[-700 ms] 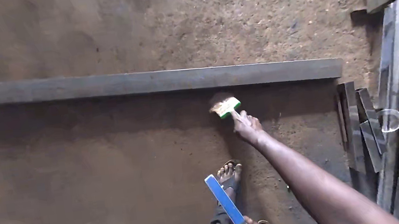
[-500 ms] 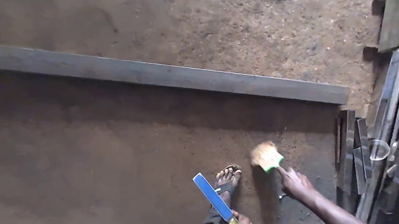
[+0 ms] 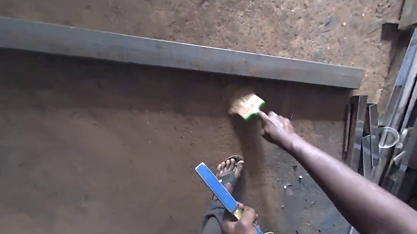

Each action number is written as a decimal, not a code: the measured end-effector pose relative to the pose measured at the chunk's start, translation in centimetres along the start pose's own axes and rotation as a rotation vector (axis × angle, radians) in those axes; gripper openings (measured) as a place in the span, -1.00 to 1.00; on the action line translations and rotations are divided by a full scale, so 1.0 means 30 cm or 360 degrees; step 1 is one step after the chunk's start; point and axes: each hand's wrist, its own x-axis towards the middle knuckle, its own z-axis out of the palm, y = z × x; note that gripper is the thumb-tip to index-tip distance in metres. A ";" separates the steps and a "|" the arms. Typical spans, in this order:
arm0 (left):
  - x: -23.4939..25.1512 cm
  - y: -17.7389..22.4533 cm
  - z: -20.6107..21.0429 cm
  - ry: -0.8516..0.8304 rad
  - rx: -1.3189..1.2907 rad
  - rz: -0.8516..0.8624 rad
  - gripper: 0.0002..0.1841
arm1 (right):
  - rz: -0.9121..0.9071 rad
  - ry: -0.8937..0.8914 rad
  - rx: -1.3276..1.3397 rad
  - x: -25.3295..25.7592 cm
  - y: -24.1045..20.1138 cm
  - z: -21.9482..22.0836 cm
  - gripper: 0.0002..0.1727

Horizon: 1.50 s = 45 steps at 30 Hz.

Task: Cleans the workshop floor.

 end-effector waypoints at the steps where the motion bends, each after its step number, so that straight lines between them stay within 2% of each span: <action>1: -0.001 -0.008 -0.001 -0.0008 -0.0012 0.0011 -0.81 | 0.0049 -0.0044 0.0039 -0.062 0.090 0.088 -0.32; 3: -0.006 -0.036 -0.007 -0.0020 0.0006 0.0034 -0.80 | 0.0186 -0.0184 0.0051 -0.217 0.283 0.286 -0.29; 5: -0.017 -0.071 -0.012 -0.0017 0.0062 0.0029 -0.80 | 0.0338 -0.0467 -0.0063 -0.383 0.431 0.425 -0.32; 7: -0.027 -0.109 -0.014 -0.0021 0.0143 0.0036 -0.79 | 0.0465 -0.0748 -0.0132 -0.509 0.499 0.451 -0.41; 8: -0.029 -0.131 -0.017 -0.0031 0.0197 0.0047 -0.79 | 0.0497 -0.0802 -0.0128 -0.545 0.513 0.437 -0.46; 9: -0.029 -0.156 -0.021 -0.0038 0.0257 0.0068 -0.79 | 0.0505 -0.0783 -0.0093 -0.567 0.521 0.410 -0.51; 11: -0.027 -0.213 -0.035 -0.0065 0.0376 0.0136 -0.79 | 0.0450 -0.0543 0.0034 -0.566 0.540 0.361 -0.55; 14: -0.023 -0.294 -0.051 -0.0121 0.0515 0.0211 -0.79 | 0.0336 -0.0038 0.0236 -0.473 0.528 0.292 -0.52; 17: -0.022 -0.346 -0.060 -0.0168 0.0644 0.0262 -0.77 | 0.0346 0.0142 0.0348 -0.360 0.516 0.308 -0.43; 20: -0.017 -0.375 -0.069 -0.0212 0.0710 0.0325 -0.77 | 0.0395 0.0105 0.0414 -0.401 0.592 0.503 -0.40; 23: -0.028 -0.393 -0.073 -0.0220 0.0729 0.0317 -0.78 | 0.0543 -0.0038 0.0409 -0.630 0.730 0.806 -0.44; 26: -0.034 -0.417 -0.074 -0.0219 0.0726 0.0292 -0.77 | 0.0759 -0.0550 0.0357 -0.874 0.860 0.982 -0.48; 28: -0.034 -0.423 -0.076 -0.0226 0.0747 0.0296 -0.77 | 0.0829 -0.0687 0.0350 -0.959 0.897 1.002 -0.52; 30: -0.027 -0.427 -0.082 -0.0236 0.0798 0.0312 -0.77 | 0.0833 -0.0602 0.0419 -0.974 0.871 0.916 -0.53; 32: -0.023 -0.427 -0.093 -0.0240 0.0878 0.0350 -0.78 | 0.0763 -0.0337 0.0543 -0.929 0.795 0.791 -0.53; 34: -0.023 -0.425 -0.093 -0.0236 0.0938 0.0400 -0.79 | 0.0603 0.0083 0.0666 -0.821 0.701 0.701 -0.57; 36: -0.022 -0.431 -0.088 -0.0249 0.0921 0.0431 -0.79 | 0.0454 0.0296 0.0717 -0.655 0.588 0.618 -0.54; 40: -0.036 -0.443 -0.079 -0.0268 0.0894 0.0449 -0.80 | 0.0251 0.0215 0.0684 -0.407 0.345 0.493 -0.44; 42: -0.038 -0.447 -0.080 -0.0264 0.0883 0.0467 -0.81 | 0.0208 0.0151 0.0639 -0.379 0.299 0.542 -0.41; 45: -0.032 -0.460 -0.093 -0.0262 0.0869 0.0448 -0.82 | 0.0272 0.0023 0.0634 -0.509 0.354 0.737 -0.42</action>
